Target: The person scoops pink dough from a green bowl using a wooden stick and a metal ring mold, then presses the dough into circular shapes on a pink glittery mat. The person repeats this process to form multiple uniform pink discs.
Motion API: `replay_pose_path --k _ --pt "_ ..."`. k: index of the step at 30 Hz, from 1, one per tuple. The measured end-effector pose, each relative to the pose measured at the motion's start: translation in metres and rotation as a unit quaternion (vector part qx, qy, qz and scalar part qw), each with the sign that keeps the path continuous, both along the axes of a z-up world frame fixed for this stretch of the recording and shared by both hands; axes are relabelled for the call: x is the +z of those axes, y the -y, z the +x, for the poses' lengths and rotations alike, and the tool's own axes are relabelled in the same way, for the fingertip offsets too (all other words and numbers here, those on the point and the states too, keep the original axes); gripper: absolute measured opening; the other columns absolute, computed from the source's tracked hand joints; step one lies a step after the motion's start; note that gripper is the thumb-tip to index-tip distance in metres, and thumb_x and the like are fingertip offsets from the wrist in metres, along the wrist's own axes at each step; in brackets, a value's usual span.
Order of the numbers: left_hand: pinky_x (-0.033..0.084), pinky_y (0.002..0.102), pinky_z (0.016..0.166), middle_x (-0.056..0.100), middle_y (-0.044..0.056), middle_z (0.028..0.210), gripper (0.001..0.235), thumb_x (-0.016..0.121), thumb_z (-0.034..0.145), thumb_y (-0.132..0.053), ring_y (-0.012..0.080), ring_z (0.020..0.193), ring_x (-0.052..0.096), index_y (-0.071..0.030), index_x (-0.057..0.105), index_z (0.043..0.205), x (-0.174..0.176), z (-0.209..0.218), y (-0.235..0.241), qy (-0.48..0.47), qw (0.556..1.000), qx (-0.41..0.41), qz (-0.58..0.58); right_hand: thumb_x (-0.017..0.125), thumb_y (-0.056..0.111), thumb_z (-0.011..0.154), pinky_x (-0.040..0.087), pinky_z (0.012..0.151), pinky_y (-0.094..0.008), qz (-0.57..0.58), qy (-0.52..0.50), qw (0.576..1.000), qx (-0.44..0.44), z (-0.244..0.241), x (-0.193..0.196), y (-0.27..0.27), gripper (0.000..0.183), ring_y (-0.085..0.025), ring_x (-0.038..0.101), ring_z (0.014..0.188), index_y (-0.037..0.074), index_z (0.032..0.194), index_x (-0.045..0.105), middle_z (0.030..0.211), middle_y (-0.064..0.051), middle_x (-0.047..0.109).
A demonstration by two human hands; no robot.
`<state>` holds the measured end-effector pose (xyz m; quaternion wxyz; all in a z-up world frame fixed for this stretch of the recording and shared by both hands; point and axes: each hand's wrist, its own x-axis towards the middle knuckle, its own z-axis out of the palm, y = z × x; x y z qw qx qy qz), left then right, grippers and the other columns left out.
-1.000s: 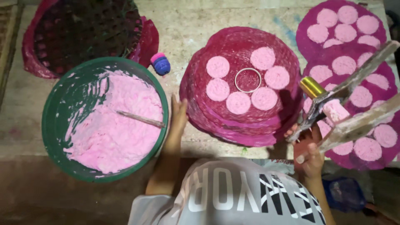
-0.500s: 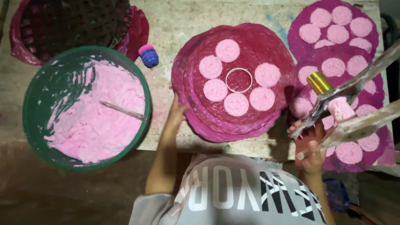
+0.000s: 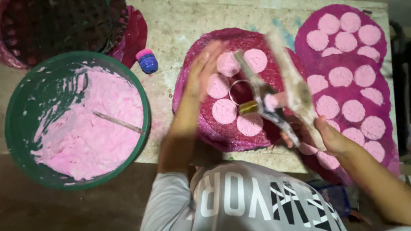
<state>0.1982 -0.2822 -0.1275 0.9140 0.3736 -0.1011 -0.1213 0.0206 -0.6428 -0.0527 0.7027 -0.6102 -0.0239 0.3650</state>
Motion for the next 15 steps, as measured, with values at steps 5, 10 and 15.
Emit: replay_pose_path --k 5,10,15 --pt "0.037 0.042 0.125 0.051 0.012 0.150 0.101 0.075 0.081 -0.059 0.0269 0.141 0.051 -0.011 0.030 0.157 0.059 -0.018 0.035 0.085 0.925 -0.204 -0.309 0.031 0.065 0.090 0.056 0.096 -0.045 -0.164 -0.196 0.967 0.021 0.037 0.004 -0.005 0.083 -0.029 0.068 0.103 0.001 0.139 0.051 0.112 -0.016 0.070" --pt "0.040 0.034 0.105 0.056 0.007 0.113 0.055 0.068 0.086 -0.030 0.0234 0.109 0.052 -0.012 0.053 0.135 0.082 0.003 0.045 0.131 0.933 -0.123 -0.310 0.018 0.063 0.106 0.059 0.092 -0.048 -0.128 -0.069 0.970 0.196 0.079 0.032 0.024 0.082 -0.033 0.067 0.107 -0.004 0.134 0.055 0.116 -0.018 0.067" --pt "0.044 0.039 0.107 0.057 0.008 0.113 0.034 0.063 0.083 -0.019 0.0273 0.117 0.054 -0.019 0.056 0.116 0.088 0.027 0.046 0.126 0.912 -0.139 -0.364 0.023 0.063 0.093 0.045 0.110 -0.041 -0.259 -0.053 0.938 0.222 0.109 0.052 0.037 0.083 -0.028 0.061 0.125 0.001 0.139 0.053 0.131 -0.015 0.063"
